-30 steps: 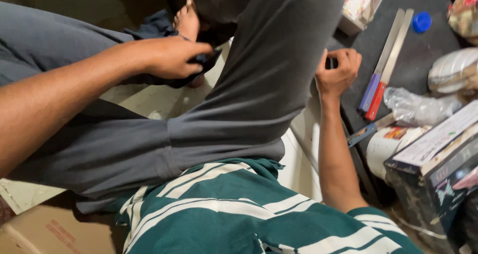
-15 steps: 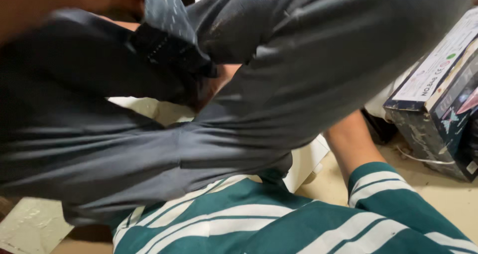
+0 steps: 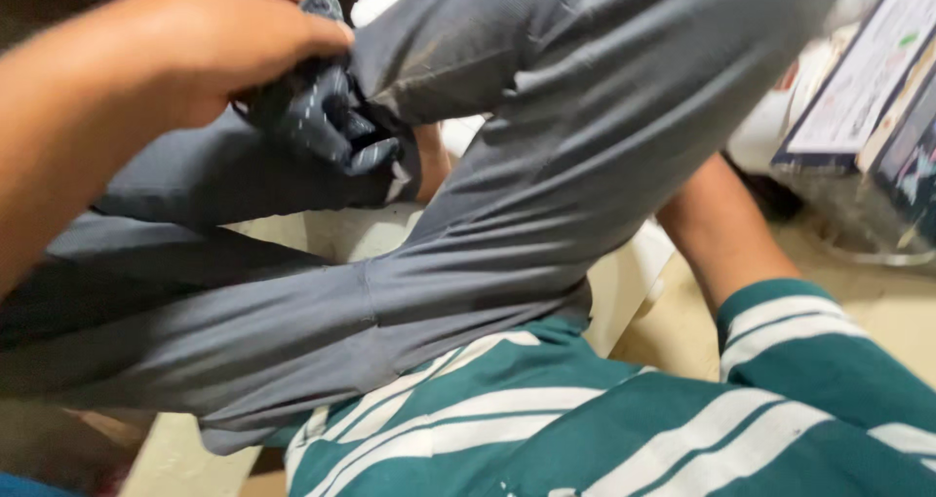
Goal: The person sorts small multi-colored sprinkles by hand from a pile on a newspaper-lined tray, picking them up individually and placing them into a small plastic cup.
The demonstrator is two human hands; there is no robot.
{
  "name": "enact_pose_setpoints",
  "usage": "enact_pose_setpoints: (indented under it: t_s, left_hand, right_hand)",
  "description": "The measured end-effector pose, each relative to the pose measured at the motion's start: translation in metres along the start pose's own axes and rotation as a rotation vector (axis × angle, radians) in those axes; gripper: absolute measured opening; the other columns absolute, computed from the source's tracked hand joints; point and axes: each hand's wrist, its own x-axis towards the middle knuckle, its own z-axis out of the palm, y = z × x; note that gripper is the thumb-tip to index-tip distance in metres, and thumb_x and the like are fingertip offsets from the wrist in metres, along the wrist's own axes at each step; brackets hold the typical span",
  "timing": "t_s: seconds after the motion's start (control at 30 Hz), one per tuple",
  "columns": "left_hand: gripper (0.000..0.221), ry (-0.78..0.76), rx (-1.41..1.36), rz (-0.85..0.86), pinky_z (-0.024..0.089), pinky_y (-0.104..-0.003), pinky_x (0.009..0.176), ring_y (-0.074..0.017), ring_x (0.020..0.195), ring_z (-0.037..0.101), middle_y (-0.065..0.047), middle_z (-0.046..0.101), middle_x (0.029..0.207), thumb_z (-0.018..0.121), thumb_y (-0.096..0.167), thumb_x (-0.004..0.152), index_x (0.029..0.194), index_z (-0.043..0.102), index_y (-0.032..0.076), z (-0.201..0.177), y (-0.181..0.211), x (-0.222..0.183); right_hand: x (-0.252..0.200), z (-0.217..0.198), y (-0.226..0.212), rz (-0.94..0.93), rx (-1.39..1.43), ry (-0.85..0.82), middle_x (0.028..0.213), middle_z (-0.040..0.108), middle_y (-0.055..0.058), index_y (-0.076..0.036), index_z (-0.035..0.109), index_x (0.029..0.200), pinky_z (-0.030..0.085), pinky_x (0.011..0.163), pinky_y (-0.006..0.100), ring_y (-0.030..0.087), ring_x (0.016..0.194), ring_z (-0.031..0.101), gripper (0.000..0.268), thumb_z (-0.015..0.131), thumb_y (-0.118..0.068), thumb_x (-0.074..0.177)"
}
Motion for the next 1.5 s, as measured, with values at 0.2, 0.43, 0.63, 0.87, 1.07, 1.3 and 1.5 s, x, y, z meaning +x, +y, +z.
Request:
enact_pose_setpoints:
  t_s: [0.2,0.43,0.63,0.87,1.07,1.3,1.5]
  left_hand:
    - [0.047,-0.018,0.435,0.239,0.054,-0.057,0.077,-0.0504,0.089,0.068,-0.028,0.071,0.096,0.074,0.041,0.087,0.112,0.068,0.001,0.031,-0.017,0.008]
    - [0.036,-0.001,0.627,0.132,0.056,-0.056,0.080,-0.0454,0.093,0.071,-0.026,0.072,0.096,0.067,0.038,0.091,0.103,0.065,0.004,0.035,-0.047,0.025]
    - [0.044,0.040,0.598,0.054,0.055,-0.056,0.083,-0.0450,0.097,0.070,-0.026,0.072,0.100,0.061,0.042,0.099,0.118,0.056,0.003,0.052,-0.084,0.043]
    - [0.037,0.158,0.681,-0.062,0.041,-0.075,0.091,-0.0388,0.096,0.073,-0.016,0.075,0.102,0.061,0.043,0.096,0.114,0.058,0.011,0.044,-0.083,0.062]
    - [0.056,-0.006,0.919,0.225,0.059,-0.051,0.080,-0.0376,0.096,0.074,-0.017,0.075,0.101,0.060,0.061,0.093,0.113,0.063,0.009,0.018,-0.090,0.111]
    - [0.075,-0.402,1.126,0.108,0.055,-0.048,0.095,-0.0357,0.112,0.069,-0.017,0.073,0.116,0.069,0.076,0.077,0.111,0.077,0.010,-0.004,-0.084,0.172]
    - [0.065,-0.460,1.200,0.224,0.058,-0.047,0.091,-0.0346,0.114,0.070,-0.015,0.074,0.120,0.080,0.060,0.075,0.117,0.076,0.011,0.016,-0.050,0.194]
  right_hand:
    - [-0.009,0.014,-0.003,0.106,0.130,-0.016,0.101,0.072,0.011,0.000,0.072,0.104,0.056,0.084,0.036,0.023,0.095,0.071,0.025,0.067,-0.024,0.102]
    - [0.041,0.022,-0.093,-0.055,0.118,0.002,0.103,0.074,0.010,0.001,0.072,0.108,0.058,0.084,0.034,0.021,0.095,0.073,0.027,0.065,-0.025,0.104]
    - [0.039,0.008,-0.169,-0.119,0.016,-0.024,0.104,0.076,0.010,0.002,0.072,0.111,0.060,0.085,0.032,0.019,0.095,0.075,0.030,0.063,-0.026,0.105]
    - [0.022,-0.040,-0.249,-0.218,-0.101,-0.022,0.110,0.075,0.007,-0.001,0.070,0.121,0.062,0.088,0.033,0.017,0.096,0.074,0.028,0.066,-0.025,0.106]
    - [0.002,-0.014,-0.293,-0.490,-0.416,-0.088,0.110,0.077,0.008,-0.002,0.071,0.127,0.059,0.086,0.032,0.018,0.097,0.073,0.032,0.065,-0.027,0.107]
    - [-0.059,0.030,-0.268,-0.385,-0.731,-0.617,0.136,0.064,0.016,-0.009,0.053,0.145,0.048,0.097,0.044,0.037,0.122,0.060,0.074,0.073,-0.050,0.087]
    - [-0.061,0.046,-0.236,-0.413,-0.842,-0.528,0.140,0.061,0.018,-0.007,0.051,0.144,0.048,0.093,0.048,0.040,0.117,0.059,0.075,0.067,-0.053,0.088]
